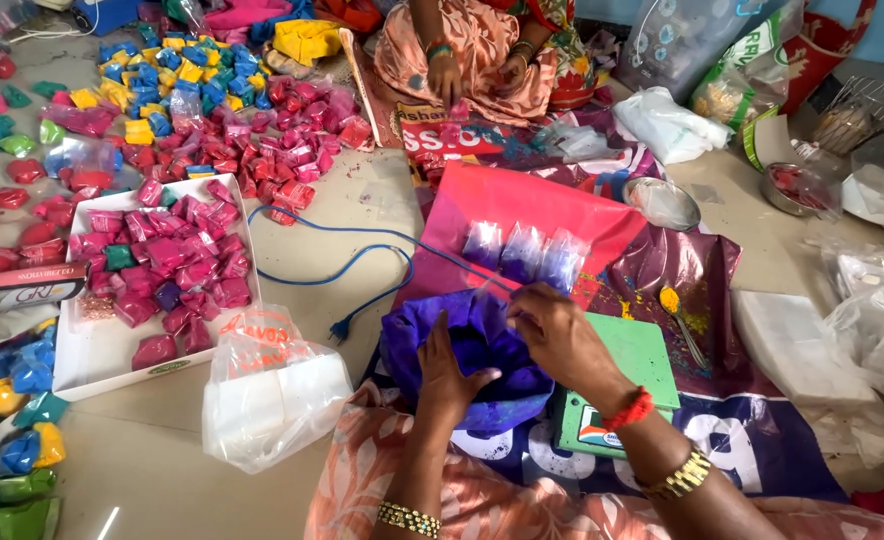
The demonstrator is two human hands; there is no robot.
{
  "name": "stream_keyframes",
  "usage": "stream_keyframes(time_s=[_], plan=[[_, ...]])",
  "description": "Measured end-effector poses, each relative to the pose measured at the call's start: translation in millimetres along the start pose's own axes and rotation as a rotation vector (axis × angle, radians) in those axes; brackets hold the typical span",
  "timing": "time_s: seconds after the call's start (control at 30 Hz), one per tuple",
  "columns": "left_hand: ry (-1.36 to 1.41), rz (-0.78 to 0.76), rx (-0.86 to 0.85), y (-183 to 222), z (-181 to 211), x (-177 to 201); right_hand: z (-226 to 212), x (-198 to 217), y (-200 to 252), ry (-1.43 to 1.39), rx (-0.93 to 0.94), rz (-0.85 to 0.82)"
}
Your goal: The person weighs purple powder on a digital scale and places it into small plastic bags.
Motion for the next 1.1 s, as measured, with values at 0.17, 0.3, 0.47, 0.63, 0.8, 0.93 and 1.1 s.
stream_keyframes(time_s=[0.17, 0.3, 0.47, 0.63, 0.8, 0.93, 1.1], plan=[[0.064, 0.077, 0.062, -20.4, -47.3, -19.1, 76.1, -27.2, 28.6, 0.13, 0.077, -0.03], [0.254, -0.02, 0.257, -18.8, -63.8, -23.8, 76.3, -9.9, 40.6, 0.069, -0.066, 0.028], [0.395, -0.096, 0.336, -17.7, -67.5, -24.9, 98.7, 17.3, 72.5, -0.063, -0.223, 0.046], [0.42, -0.111, 0.337, -15.6, -66.1, -21.5, 115.9, 47.1, 99.8, -0.05, -0.322, 0.12], [0.398, -0.124, 0.282, -13.8, -62.9, -20.2, 165.7, 50.2, 135.1, 0.187, -0.525, 0.386], [0.392, -0.118, 0.271, -11.0, -61.8, -17.8, 174.0, 25.9, 158.6, 0.198, -0.567, 0.507], [0.344, -0.104, 0.275, -8.1, -61.4, -13.8, 147.4, 9.6, 177.1, 0.091, -0.574, 0.489]])
Point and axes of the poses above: each hand's wrist, its own y-axis away from the middle knuckle, its own x-axis out of the back of the hand, z = x × y, the point moved 2 cm from there along -y, towards the middle knuckle, and after that the axes turned 14 degrees about x, right-handed, at the moved point
